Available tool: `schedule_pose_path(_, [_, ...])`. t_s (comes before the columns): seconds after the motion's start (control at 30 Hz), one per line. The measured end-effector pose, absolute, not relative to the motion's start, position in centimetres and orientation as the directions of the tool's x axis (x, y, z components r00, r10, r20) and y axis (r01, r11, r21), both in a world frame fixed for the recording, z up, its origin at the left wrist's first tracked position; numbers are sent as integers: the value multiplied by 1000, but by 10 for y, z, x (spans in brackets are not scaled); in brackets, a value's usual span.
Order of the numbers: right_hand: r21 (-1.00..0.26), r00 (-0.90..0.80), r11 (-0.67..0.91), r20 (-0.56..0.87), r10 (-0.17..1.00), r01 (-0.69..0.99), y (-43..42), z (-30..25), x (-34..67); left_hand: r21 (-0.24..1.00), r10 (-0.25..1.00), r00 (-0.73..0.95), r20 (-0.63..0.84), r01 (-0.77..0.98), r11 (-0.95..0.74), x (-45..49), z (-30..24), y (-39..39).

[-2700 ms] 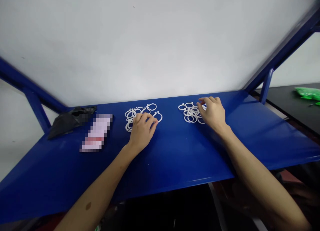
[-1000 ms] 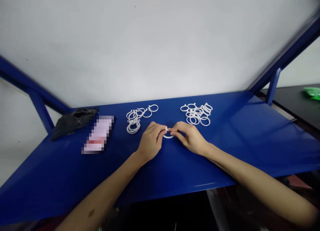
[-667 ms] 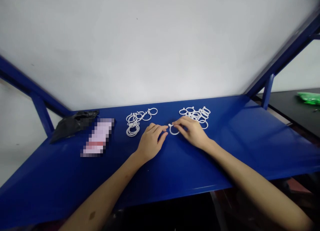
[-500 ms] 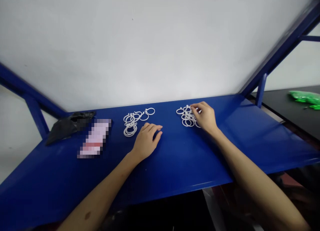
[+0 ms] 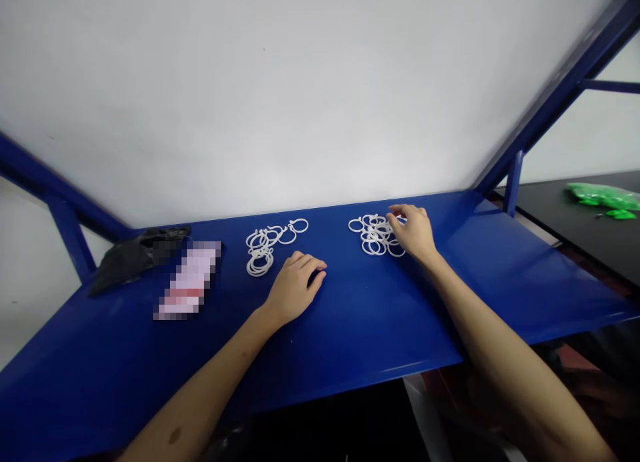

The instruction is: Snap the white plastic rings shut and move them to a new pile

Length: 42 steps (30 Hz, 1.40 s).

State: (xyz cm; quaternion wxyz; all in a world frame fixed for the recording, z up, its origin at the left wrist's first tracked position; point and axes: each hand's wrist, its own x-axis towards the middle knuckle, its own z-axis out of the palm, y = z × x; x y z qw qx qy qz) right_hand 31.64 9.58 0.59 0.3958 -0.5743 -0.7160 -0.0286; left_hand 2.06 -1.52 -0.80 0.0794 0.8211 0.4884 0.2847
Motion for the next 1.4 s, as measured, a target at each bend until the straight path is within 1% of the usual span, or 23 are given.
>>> schedule_pose_path(0.13, [-365, -117, 412, 614, 781, 835, 86, 7, 306, 395, 847, 376, 377, 761, -514, 20, -7, -15])
schedule_pose_path(0.23, [-344, -228, 489, 581, 781, 802, 74, 6, 291, 360, 844, 386, 373, 778, -515, 22, -7, -16])
schedule_pose_path(0.33, [-364, -435, 627, 485, 759, 688, 55, 6, 272, 274, 831, 427, 356, 803, -530, 24, -6, -16])
schedule_pose_path(0.4, [-398, -578, 708, 410, 706, 583, 42, 7, 259, 205, 827, 470, 309, 816, -541, 25, -4, -12])
schedule_pose_path(0.5, [-424, -712, 762, 310, 630, 490, 25, 9, 243, 113, 842, 479, 248, 849, -517, 24, -1, 2])
schedule_pose_path(0.53, [-425, -733, 767, 285, 618, 481, 22, 10, 241, 81, 856, 450, 256, 872, -483, 23, -1, 10])
schedule_pose_path(0.6, [-423, -747, 766, 256, 614, 484, 18, 12, 238, 16, 882, 337, 329, 932, -362, 21, -1, 27])
schedule_pose_path(0.67, [-421, -739, 758, 251, 625, 497, 19, 12, 239, -29, 879, 227, 419, 971, -237, 19, -3, 45])
schedule_pose_path(0.73, [-419, -730, 753, 256, 634, 508, 20, 12, 241, -57, 873, 162, 459, 987, -153, 18, -5, 59])
schedule_pose_path(0.8, [-413, -723, 751, 261, 639, 515, 21, 12, 241, -81, 868, 155, 472, 988, -133, 18, -6, 67])
schedule_pose_path(0.83, [-410, -715, 748, 268, 646, 522, 21, 13, 241, -89, 859, 179, 480, 984, -156, 19, -6, 67])
schedule_pose_path(0.9, [-418, -656, 716, 306, 690, 559, 20, 13, 239, -86, 815, 268, 514, 961, -262, 20, -5, 61])
schedule_pose_path(0.97, [-463, -532, 636, 350, 771, 617, 19, 15, 237, -70, 740, 361, 567, 916, -394, 21, -4, 47])
schedule_pose_path(1.07, [-571, -355, 498, 349, 867, 653, 18, 18, 235, -47, 643, 422, 639, 856, -515, 25, -6, 21])
schedule_pose_path(1.13, [-628, -322, 462, 331, 887, 626, 18, 20, 235, -3, 617, 432, 658, 821, -571, 27, -8, 4])
schedule_pose_path(1.17, [-653, -327, 463, 329, 886, 599, 18, 21, 235, 40, 617, 425, 663, 802, -595, 29, -8, -2])
schedule_pose_path(1.2, [-678, -339, 473, 333, 880, 563, 18, 22, 235, 104, 626, 409, 664, 779, -619, 31, -8, -8])
schedule_pose_path(1.27, [-719, -369, 505, 358, 858, 477, 18, 23, 235, 294, 678, 329, 657, 717, -632, 35, -8, -16])
schedule_pose_path(1.33, [-736, -373, 537, 402, 837, 412, 16, 23, 235, 523, 765, 184, 618, 631, -574, 39, -6, -19])
schedule_pose_path(1.4, [-727, -379, 568, 437, 816, 385, 13, 23, 234, 700, 847, 42, 530, 541, -465, 41, -6, -19])
